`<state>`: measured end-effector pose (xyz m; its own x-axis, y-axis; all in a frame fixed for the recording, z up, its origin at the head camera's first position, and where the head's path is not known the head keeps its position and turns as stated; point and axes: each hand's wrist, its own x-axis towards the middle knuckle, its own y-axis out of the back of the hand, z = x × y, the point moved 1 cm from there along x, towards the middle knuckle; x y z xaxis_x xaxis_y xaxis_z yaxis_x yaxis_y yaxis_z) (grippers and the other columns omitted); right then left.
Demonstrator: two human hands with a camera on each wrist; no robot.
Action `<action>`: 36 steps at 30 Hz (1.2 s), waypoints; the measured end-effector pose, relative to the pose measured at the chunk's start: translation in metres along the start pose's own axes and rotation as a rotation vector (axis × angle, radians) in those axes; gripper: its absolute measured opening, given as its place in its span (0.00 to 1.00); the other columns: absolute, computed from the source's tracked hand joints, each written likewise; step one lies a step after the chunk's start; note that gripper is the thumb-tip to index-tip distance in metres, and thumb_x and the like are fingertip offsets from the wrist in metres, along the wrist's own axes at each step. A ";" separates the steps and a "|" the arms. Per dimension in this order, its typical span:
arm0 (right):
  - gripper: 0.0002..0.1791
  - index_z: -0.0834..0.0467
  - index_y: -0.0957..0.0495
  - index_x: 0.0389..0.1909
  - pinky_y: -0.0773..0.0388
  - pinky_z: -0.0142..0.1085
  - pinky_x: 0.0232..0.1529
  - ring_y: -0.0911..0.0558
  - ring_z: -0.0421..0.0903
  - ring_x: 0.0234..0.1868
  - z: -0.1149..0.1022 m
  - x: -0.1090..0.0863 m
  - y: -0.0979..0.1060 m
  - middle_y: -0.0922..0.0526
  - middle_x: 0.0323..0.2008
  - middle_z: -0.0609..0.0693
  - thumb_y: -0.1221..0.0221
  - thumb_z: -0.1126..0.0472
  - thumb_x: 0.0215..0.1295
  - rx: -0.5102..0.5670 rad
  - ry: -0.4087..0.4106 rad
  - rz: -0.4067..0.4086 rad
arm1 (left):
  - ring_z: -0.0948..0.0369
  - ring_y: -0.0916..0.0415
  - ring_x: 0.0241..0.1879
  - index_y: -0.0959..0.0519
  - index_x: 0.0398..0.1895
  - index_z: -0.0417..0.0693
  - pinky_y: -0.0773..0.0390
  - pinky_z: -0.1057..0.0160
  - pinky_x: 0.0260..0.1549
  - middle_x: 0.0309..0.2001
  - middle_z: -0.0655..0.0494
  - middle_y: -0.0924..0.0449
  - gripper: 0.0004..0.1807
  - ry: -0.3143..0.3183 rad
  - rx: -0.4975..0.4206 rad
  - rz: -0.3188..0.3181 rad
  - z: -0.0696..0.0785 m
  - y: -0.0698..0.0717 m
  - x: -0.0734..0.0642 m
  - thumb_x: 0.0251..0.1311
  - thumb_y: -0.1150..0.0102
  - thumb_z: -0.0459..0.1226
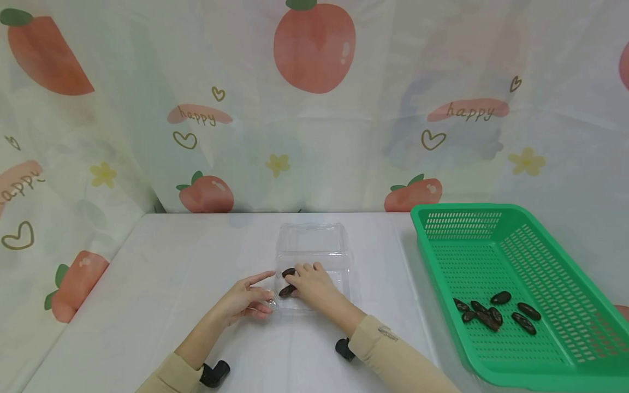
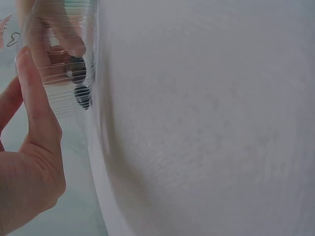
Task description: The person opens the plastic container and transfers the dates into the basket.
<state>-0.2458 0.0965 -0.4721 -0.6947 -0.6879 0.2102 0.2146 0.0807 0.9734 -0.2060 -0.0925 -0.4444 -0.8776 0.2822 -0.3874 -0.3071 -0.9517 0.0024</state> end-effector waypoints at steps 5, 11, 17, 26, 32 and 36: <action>0.13 0.47 0.24 0.37 0.31 0.40 0.39 0.27 0.46 0.34 0.003 -0.003 0.007 0.29 0.30 0.46 0.37 0.48 0.52 0.000 -0.009 0.031 | 0.61 0.20 0.22 0.39 0.67 0.48 0.17 0.62 0.26 0.39 0.42 0.20 0.32 0.000 -0.012 -0.002 -0.001 0.000 0.002 0.58 0.44 0.31; 0.14 0.47 0.23 0.40 0.29 0.44 0.44 0.26 0.48 0.36 0.009 -0.009 0.014 0.28 0.32 0.47 0.36 0.51 0.51 -0.028 -0.027 0.057 | 0.61 0.20 0.22 0.39 0.66 0.47 0.17 0.62 0.26 0.37 0.42 0.20 0.32 0.009 -0.009 0.005 0.001 -0.001 0.001 0.57 0.45 0.31; 0.13 0.47 0.26 0.36 0.29 0.43 0.43 0.26 0.47 0.36 0.014 -0.017 0.031 0.29 0.32 0.47 0.37 0.49 0.53 -0.075 -0.059 0.094 | 0.59 0.19 0.22 0.39 0.67 0.50 0.17 0.62 0.24 0.37 0.44 0.19 0.32 0.011 0.004 0.022 -0.019 0.004 0.019 0.57 0.44 0.32; 0.14 0.49 0.27 0.35 0.30 0.44 0.42 0.27 0.49 0.36 0.029 -0.042 0.061 0.30 0.33 0.49 0.35 0.51 0.51 -0.090 -0.149 0.172 | 0.59 0.20 0.22 0.39 0.67 0.52 0.18 0.63 0.24 0.37 0.44 0.19 0.32 0.014 0.010 0.024 -0.022 0.005 0.021 0.57 0.43 0.33; 0.16 0.51 0.27 0.35 0.31 0.46 0.42 0.27 0.50 0.36 0.045 -0.063 0.074 0.29 0.32 0.50 0.33 0.52 0.49 -0.092 -0.227 0.228 | 0.60 0.20 0.21 0.39 0.67 0.51 0.18 0.64 0.23 0.38 0.43 0.20 0.32 0.005 0.011 0.020 -0.023 0.006 0.022 0.58 0.43 0.33; 0.16 0.53 0.25 0.36 0.30 0.49 0.43 0.27 0.52 0.37 0.055 -0.077 0.081 0.28 0.34 0.52 0.32 0.54 0.48 -0.096 -0.273 0.251 | 0.60 0.20 0.21 0.40 0.67 0.48 0.18 0.65 0.23 0.38 0.42 0.20 0.32 0.001 0.017 0.021 -0.017 0.004 0.016 0.58 0.45 0.32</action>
<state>-0.2130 0.1960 -0.4047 -0.7669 -0.4368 0.4702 0.4558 0.1451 0.8782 -0.2154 -0.0933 -0.4660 -0.8835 0.2621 -0.3883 -0.2950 -0.9551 0.0265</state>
